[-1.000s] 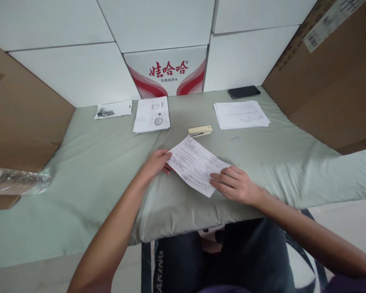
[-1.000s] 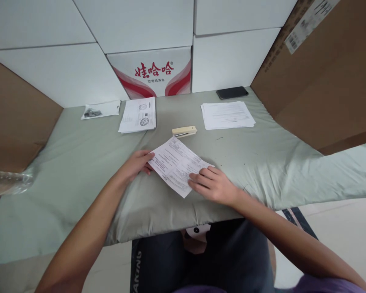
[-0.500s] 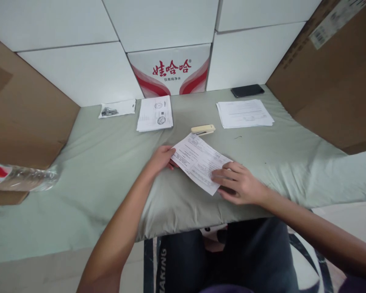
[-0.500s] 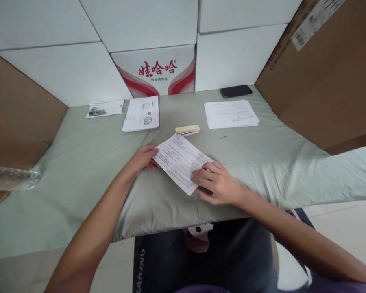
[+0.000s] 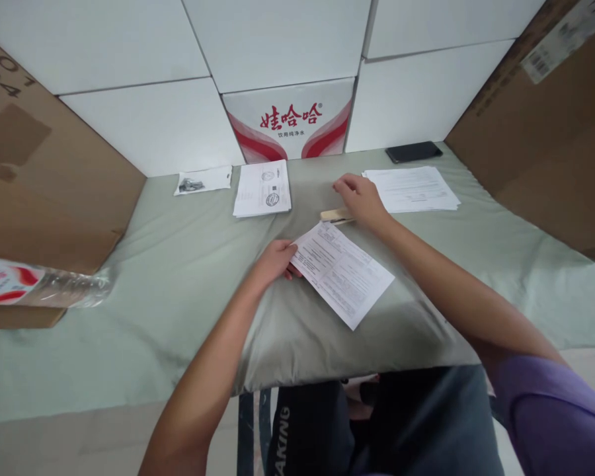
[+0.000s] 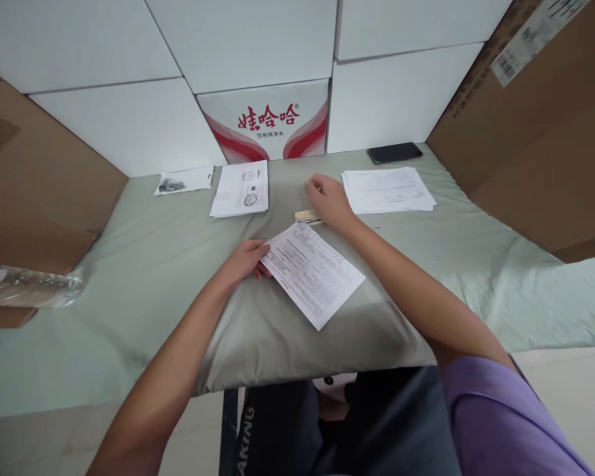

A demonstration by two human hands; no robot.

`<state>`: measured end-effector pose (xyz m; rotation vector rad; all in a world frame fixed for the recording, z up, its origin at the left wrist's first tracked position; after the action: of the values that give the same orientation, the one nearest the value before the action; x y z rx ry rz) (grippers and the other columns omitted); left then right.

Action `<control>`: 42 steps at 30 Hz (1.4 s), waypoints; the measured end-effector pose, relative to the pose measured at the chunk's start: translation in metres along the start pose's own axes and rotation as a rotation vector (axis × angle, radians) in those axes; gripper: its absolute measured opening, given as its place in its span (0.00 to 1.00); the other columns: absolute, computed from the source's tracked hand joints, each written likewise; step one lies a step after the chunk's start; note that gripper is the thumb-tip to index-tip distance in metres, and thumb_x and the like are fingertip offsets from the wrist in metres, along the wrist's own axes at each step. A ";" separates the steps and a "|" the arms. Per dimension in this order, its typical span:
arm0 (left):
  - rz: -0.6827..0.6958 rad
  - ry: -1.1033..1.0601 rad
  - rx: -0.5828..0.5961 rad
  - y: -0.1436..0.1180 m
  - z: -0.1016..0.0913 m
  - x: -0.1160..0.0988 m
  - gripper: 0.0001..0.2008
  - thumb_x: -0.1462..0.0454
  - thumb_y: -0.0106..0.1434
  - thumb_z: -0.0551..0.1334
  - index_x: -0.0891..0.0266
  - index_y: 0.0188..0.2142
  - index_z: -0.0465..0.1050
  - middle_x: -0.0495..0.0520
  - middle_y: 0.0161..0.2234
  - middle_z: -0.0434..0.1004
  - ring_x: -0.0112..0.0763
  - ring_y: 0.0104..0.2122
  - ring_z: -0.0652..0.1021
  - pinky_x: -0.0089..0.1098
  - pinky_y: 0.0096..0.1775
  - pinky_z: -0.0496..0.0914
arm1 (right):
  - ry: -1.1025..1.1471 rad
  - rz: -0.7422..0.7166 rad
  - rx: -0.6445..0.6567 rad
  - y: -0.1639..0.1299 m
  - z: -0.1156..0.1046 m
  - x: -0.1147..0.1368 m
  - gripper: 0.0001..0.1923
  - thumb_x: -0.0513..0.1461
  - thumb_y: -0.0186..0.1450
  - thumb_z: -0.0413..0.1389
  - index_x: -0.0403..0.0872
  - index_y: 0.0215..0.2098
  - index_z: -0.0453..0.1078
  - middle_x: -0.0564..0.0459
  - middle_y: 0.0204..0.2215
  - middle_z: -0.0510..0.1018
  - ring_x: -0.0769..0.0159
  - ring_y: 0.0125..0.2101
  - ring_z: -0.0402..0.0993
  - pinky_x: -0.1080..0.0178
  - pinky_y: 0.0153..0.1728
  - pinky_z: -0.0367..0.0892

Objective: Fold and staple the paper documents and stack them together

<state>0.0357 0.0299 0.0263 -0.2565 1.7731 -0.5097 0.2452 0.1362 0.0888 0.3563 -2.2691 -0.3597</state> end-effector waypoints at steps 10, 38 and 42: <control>0.017 0.027 0.023 -0.001 0.000 -0.002 0.17 0.66 0.72 0.51 0.67 0.45 0.78 0.54 0.29 0.83 0.26 0.17 0.78 0.23 0.16 0.63 | -0.359 0.155 0.060 0.037 0.057 -0.022 0.14 0.42 0.70 0.48 0.46 0.42 0.75 0.40 0.45 0.80 0.51 0.45 0.70 0.52 0.46 0.63; 0.024 0.019 0.022 -0.002 0.001 0.000 0.14 0.64 0.71 0.54 0.65 0.42 0.78 0.51 0.23 0.77 0.25 0.16 0.75 0.22 0.18 0.63 | -0.703 -0.018 0.308 0.023 0.068 0.005 0.18 0.28 0.69 0.46 0.42 0.47 0.76 0.36 0.48 0.77 0.48 0.50 0.70 0.49 0.52 0.54; 0.023 0.003 0.020 -0.003 0.002 -0.001 0.13 0.65 0.71 0.53 0.65 0.41 0.78 0.50 0.22 0.77 0.25 0.16 0.75 0.22 0.18 0.63 | -0.686 0.013 0.293 0.022 0.069 0.008 0.16 0.29 0.70 0.47 0.41 0.46 0.77 0.36 0.47 0.77 0.49 0.50 0.71 0.48 0.53 0.53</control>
<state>0.0371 0.0272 0.0280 -0.2215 1.7711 -0.5116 0.1850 0.1631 0.0582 0.4102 -3.0090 -0.1480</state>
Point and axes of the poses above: each hand's wrist, its own y-axis towards the middle knuckle, its own z-axis out of the palm, x = y × z, the point moved 3 cm from there along y, towards the middle knuckle
